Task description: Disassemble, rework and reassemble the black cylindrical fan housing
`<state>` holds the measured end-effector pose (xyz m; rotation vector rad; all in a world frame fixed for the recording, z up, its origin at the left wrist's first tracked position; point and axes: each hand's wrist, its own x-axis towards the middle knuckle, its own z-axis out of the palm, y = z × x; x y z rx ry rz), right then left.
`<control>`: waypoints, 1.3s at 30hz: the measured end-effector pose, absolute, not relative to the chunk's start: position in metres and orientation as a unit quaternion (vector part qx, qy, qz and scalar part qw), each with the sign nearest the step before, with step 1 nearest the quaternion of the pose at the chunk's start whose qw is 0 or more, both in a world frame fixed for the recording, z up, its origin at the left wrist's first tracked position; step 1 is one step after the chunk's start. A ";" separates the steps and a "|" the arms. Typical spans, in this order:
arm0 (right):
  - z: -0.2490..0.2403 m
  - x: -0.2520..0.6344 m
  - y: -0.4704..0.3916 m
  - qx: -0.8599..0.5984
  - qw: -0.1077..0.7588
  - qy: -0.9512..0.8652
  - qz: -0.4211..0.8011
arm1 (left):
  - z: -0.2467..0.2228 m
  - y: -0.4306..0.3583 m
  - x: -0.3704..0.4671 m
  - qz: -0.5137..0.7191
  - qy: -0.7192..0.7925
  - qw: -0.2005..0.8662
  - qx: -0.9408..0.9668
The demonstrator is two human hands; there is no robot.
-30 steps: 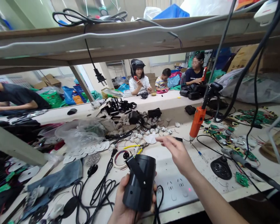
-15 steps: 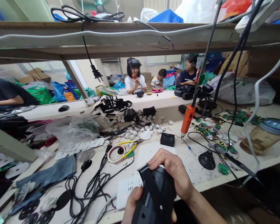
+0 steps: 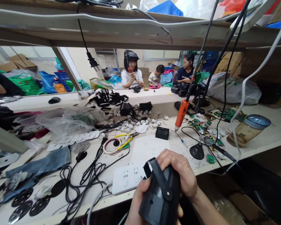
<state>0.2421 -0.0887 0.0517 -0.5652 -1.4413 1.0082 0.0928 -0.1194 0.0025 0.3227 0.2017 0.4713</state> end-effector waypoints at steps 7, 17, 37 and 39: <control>0.049 0.238 -0.091 -0.259 0.596 -0.604 0.462 | -0.006 -0.122 0.092 0.230 0.084 0.960 0.139; 0.043 0.253 -0.088 -0.216 0.538 -0.669 0.466 | -0.002 -0.125 0.089 0.224 0.018 0.969 0.104; 0.039 0.246 -0.088 -0.234 0.578 -0.651 0.433 | -0.002 -0.124 0.095 0.189 0.086 0.974 0.086; 0.030 0.247 -0.084 -0.243 0.577 -0.622 0.470 | -0.003 -0.124 0.096 0.193 0.109 0.972 0.082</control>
